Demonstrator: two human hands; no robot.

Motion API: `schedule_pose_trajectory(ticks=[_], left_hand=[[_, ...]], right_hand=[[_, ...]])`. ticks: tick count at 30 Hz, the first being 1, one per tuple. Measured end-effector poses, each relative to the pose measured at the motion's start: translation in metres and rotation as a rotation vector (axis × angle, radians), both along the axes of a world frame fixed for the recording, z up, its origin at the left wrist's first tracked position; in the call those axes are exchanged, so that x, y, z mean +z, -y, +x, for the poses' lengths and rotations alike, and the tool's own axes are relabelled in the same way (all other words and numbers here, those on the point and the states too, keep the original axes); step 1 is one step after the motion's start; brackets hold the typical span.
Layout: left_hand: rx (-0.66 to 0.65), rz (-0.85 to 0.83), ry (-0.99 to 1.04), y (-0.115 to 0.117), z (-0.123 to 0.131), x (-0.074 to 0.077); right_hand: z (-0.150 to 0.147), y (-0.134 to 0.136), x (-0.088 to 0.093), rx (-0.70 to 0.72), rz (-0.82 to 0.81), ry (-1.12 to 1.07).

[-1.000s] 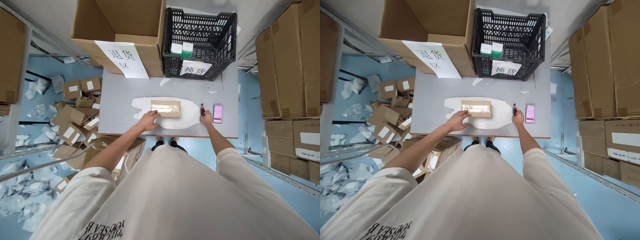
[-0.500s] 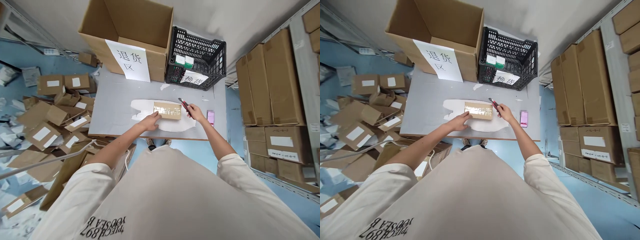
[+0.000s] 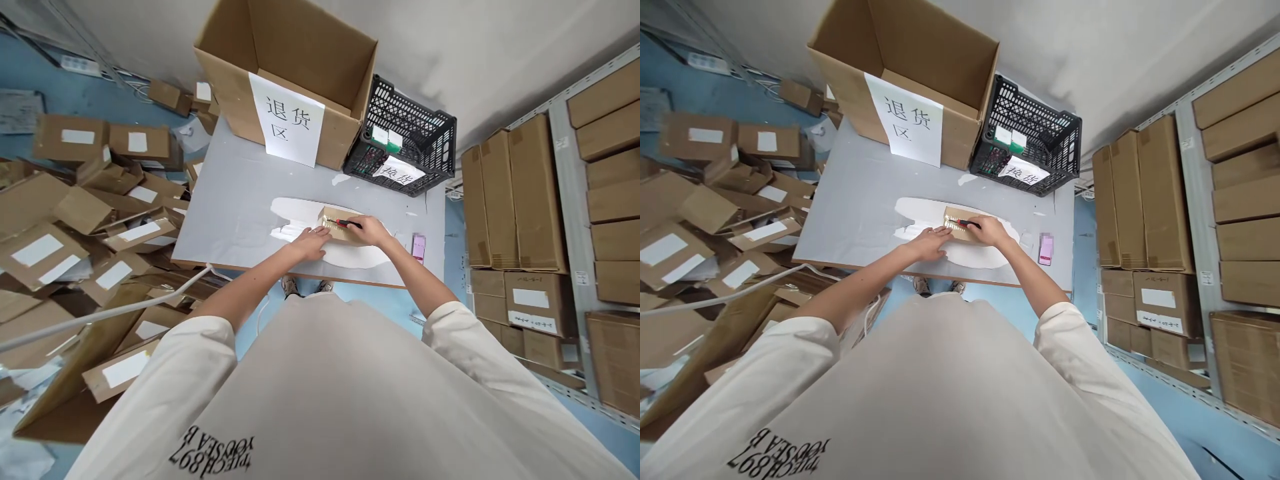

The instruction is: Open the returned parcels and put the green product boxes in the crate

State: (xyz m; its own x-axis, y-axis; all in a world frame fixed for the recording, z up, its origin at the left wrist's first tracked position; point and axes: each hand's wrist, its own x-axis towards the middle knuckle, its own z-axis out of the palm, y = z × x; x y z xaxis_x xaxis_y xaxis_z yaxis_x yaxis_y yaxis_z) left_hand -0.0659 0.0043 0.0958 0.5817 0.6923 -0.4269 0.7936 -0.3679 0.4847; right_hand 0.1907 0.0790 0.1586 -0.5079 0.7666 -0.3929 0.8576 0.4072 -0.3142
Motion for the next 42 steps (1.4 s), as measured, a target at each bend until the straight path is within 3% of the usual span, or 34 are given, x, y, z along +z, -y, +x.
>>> schedule_pose_trajectory(ticks=[31,42], left_hand=[[-0.066,0.02,0.007,-0.008,-0.007,-0.001],[-0.03,-0.007,-0.028,-0.012,0.003,0.001]], right_hand=[[-0.008,-0.017,-0.006,0.122,-0.03,0.043],[-0.003,-0.017,-0.004,0.081,-0.023,0.11]])
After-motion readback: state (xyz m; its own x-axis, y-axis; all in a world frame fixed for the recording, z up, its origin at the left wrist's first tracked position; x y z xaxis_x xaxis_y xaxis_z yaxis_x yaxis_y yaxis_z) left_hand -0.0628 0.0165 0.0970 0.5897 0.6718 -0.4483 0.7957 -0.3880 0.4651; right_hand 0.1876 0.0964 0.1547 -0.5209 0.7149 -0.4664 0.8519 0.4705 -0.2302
